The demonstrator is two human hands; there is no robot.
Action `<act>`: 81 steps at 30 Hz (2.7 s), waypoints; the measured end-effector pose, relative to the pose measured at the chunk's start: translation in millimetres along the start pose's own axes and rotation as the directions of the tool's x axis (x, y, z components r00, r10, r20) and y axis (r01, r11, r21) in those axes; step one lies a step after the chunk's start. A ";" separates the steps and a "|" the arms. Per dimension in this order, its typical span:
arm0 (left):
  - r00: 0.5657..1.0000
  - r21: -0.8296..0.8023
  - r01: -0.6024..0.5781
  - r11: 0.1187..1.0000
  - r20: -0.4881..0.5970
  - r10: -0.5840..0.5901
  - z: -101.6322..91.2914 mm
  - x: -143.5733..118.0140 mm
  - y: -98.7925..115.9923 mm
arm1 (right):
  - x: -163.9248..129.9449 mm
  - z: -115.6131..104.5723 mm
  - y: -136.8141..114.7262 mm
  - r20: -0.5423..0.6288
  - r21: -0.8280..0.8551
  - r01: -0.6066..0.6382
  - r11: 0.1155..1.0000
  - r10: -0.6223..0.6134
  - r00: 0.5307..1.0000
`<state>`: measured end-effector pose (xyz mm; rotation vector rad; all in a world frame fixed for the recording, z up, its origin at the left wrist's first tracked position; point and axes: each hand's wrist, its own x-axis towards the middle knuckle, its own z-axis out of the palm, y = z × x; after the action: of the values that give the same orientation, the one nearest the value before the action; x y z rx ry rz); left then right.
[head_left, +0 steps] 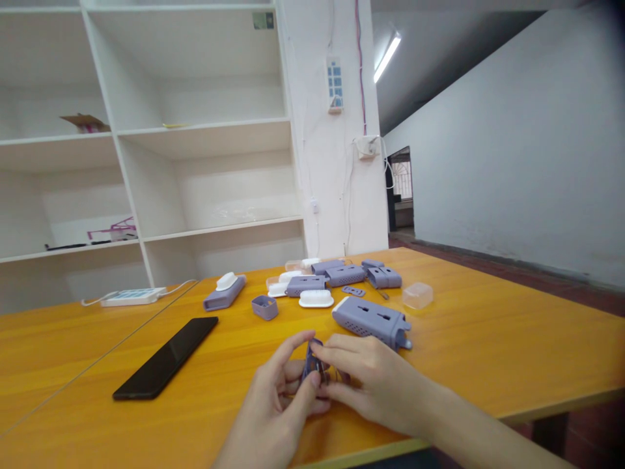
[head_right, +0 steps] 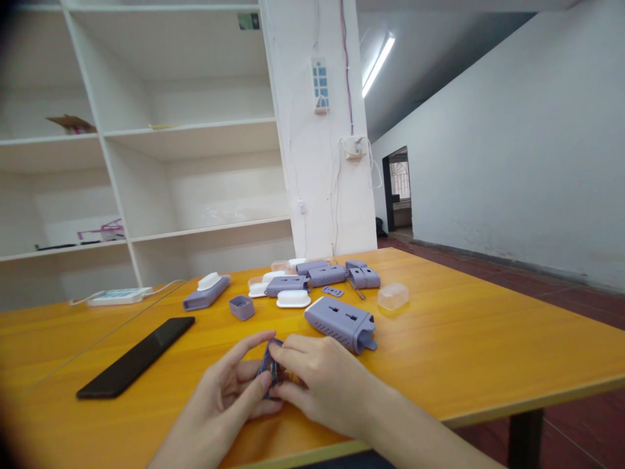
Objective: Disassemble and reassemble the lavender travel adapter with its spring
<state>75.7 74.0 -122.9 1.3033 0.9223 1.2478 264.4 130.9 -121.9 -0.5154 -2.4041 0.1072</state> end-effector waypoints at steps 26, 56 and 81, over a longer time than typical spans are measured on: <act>1.000 0.046 -0.015 0.999 -0.016 0.016 3.3 -0.9 2.9 | 1.9 -3.2 -1.8 0.001 -0.018 0.040 0.999 -0.040 0.999; 0.976 0.212 -0.187 0.959 -0.074 0.207 2.5 -2.6 -4.2 | 3.5 -0.5 -11.0 -0.135 -0.125 0.036 0.992 -0.053 0.989; 0.975 0.136 -0.167 0.977 -0.127 0.184 -3.4 -7.3 -6.0 | 5.9 -4.2 -18.3 -0.031 0.067 -0.026 0.997 0.028 0.999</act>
<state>72.0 68.3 -130.3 1.4352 1.0142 1.4526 256.8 116.2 -111.3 -0.5147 -2.3545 0.1889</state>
